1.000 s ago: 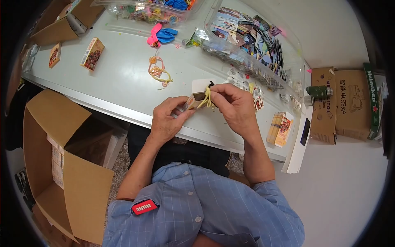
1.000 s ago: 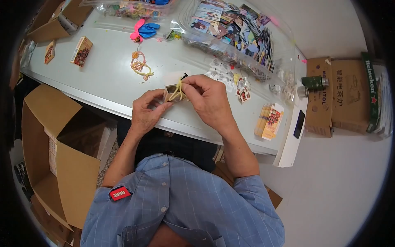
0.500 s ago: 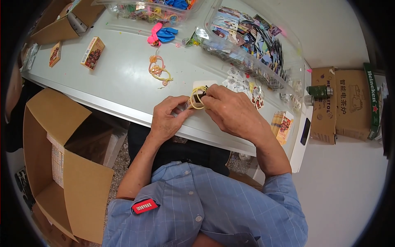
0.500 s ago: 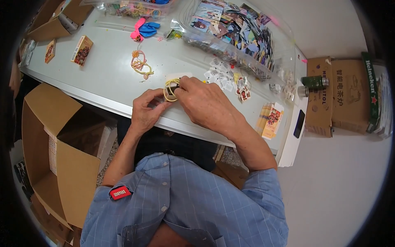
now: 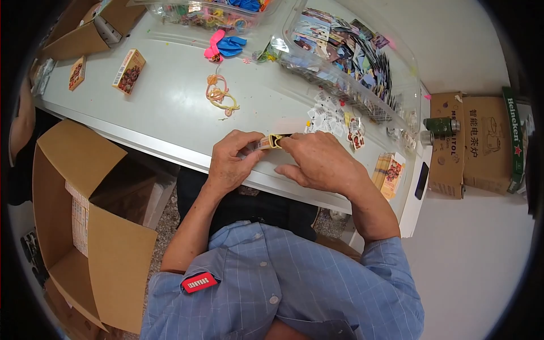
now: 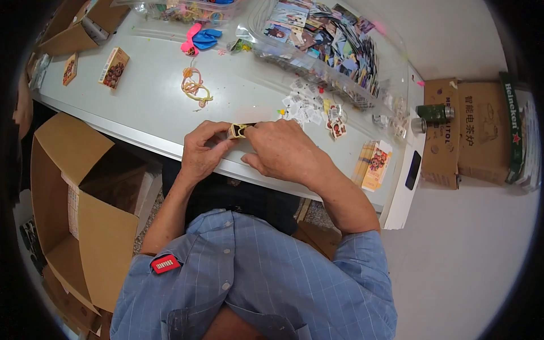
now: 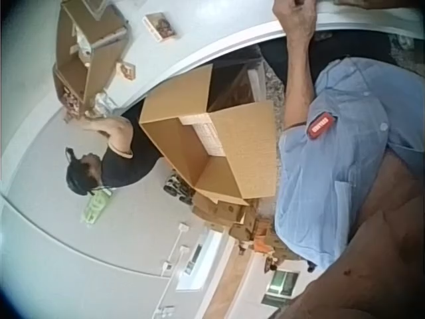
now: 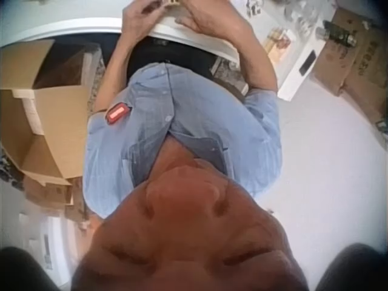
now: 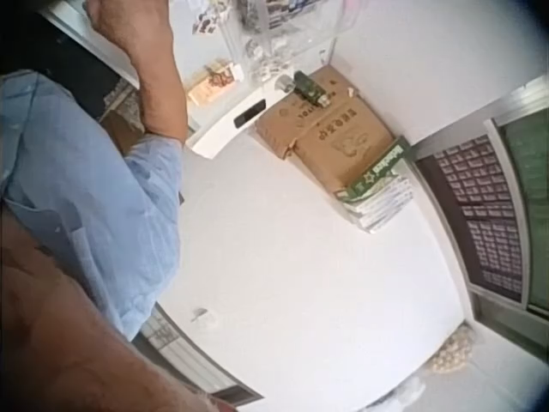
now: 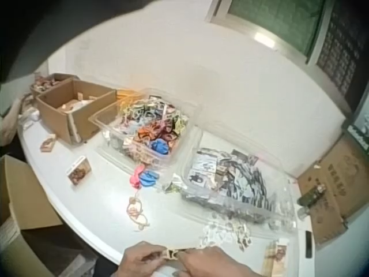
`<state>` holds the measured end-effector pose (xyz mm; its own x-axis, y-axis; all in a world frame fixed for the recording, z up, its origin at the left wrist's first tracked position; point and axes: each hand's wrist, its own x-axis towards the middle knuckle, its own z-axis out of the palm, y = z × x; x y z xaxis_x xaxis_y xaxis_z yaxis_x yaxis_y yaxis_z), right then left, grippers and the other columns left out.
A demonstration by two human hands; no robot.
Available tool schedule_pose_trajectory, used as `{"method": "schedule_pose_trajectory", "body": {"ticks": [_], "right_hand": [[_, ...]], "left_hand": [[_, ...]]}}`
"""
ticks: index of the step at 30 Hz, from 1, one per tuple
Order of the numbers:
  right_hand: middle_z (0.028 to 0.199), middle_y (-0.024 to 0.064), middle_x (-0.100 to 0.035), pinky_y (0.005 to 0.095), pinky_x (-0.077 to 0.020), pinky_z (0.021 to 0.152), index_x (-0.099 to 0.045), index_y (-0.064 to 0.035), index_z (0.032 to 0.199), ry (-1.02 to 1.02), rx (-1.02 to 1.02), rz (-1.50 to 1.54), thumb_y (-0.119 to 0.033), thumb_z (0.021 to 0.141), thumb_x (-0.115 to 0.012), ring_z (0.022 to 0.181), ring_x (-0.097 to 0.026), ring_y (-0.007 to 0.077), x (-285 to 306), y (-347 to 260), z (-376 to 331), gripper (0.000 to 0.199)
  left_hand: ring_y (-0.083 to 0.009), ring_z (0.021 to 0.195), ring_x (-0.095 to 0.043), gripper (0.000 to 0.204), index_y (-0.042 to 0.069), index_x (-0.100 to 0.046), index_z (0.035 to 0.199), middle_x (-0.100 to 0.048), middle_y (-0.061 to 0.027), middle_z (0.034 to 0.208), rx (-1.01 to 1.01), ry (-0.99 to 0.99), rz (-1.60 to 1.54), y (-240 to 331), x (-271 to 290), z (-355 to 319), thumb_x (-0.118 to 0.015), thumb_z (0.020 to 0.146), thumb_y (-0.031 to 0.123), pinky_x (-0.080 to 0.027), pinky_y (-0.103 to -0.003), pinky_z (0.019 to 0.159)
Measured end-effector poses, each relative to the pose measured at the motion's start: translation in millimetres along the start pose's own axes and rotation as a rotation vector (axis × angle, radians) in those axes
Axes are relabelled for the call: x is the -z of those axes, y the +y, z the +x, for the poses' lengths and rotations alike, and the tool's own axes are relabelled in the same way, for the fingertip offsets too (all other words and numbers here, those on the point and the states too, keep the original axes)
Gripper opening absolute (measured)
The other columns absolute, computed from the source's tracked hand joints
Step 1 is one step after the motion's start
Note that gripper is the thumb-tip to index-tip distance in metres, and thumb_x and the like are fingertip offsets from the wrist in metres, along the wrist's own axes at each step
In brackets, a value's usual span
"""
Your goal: The person assembles small paper boxes, applies stickers to them, and then packs the finished paper boxes into a large cardboard shipping box by hand.
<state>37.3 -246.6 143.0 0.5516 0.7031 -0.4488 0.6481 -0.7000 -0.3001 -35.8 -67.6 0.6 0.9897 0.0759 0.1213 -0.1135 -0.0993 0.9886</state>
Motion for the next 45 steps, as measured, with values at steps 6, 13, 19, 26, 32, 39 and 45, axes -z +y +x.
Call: {"method": "schedule_pose_trajectory", "body": {"ticks": [6,13,19,26,32,39,45], "right_hand": [[0.105,0.0188,-0.069,0.0475,-0.0553,0.079,-0.064,-0.0041,0.117,0.102,0.047,0.032,-0.015,0.086,-0.073,0.093,-0.069,0.0391,3,-1,-2,0.034],[0.104,0.0144,-0.069,0.0368,-0.0574,0.072,-0.066,-0.0046,0.113,0.646,0.135,0.215,0.001,0.084,-0.073,0.085,-0.071,0.0301,-11,16,-8,0.03],[0.106,0.0111,-0.069,0.0322,-0.0559,0.067,-0.072,-0.0055,0.103,0.824,0.177,0.193,0.0,0.081,-0.078,0.078,-0.069,0.0242,-40,31,-9,0.024],[0.141,0.0177,-0.054,0.0438,-0.0464,0.098,-0.075,-0.0125,0.11,0.825,0.204,0.197,-0.022,0.077,-0.086,0.128,-0.051,0.0341,-42,28,-13,0.037],[0.152,0.0154,-0.047,0.0499,-0.0302,0.117,-0.078,-0.0171,0.108,0.66,0.216,0.142,-0.029,0.076,-0.087,0.144,-0.036,0.0391,-46,30,2,0.036],[0.149,0.0128,-0.051,0.0488,-0.0331,0.116,-0.077,-0.0148,0.107,0.821,0.244,0.236,-0.024,0.074,-0.088,0.142,-0.041,0.037,-29,30,-9,0.037],[0.144,0.0129,-0.053,0.0493,-0.0368,0.113,-0.072,-0.0123,0.111,0.759,0.33,0.114,-0.021,0.077,-0.084,0.141,-0.042,0.0375,-23,6,9,0.037]], "left_hand": [[-0.015,0.08,-0.066,0.033,0.004,-0.072,0.112,-0.068,-0.0087,0.092,0.006,0.004,-0.035,-1,-1,0,-0.079,0.08,-0.001,-0.057,-0.027,0.072],[-0.0147,0.08,-0.067,0.034,0.004,-0.072,0.113,-0.069,-0.0088,0.092,0.011,0.012,0.025,5,2,0,-0.079,0.08,0.0,-0.057,-0.027,0.071],[-0.0148,0.081,-0.067,0.034,0.003,-0.072,0.113,-0.07,-0.0093,0.095,0.009,0.002,-0.013,4,-1,1,-0.08,0.08,0.001,-0.057,-0.027,0.07],[-0.0148,0.081,-0.067,0.034,0.003,-0.072,0.113,-0.07,-0.0091,0.095,0.022,0.001,0.013,4,0,0,-0.08,0.08,0.001,-0.057,-0.027,0.07],[-0.0149,0.08,-0.067,0.032,0.004,-0.073,0.112,-0.07,-0.0087,0.095,0.007,-0.014,0.01,5,0,1,-0.08,0.081,0.001,-0.057,-0.027,0.071],[-0.0149,0.082,-0.067,0.033,0.004,-0.073,0.113,-0.071,-0.0088,0.096,0.014,-0.013,0.011,6,1,0,-0.08,0.081,0.002,-0.056,-0.027,0.072],[-0.0162,0.082,-0.067,0.033,0.004,-0.072,0.114,-0.071,-0.0088,0.096,0.009,-0.023,0.026,3,1,0,-0.079,0.081,0.003,-0.057,-0.028,0.073]]}}
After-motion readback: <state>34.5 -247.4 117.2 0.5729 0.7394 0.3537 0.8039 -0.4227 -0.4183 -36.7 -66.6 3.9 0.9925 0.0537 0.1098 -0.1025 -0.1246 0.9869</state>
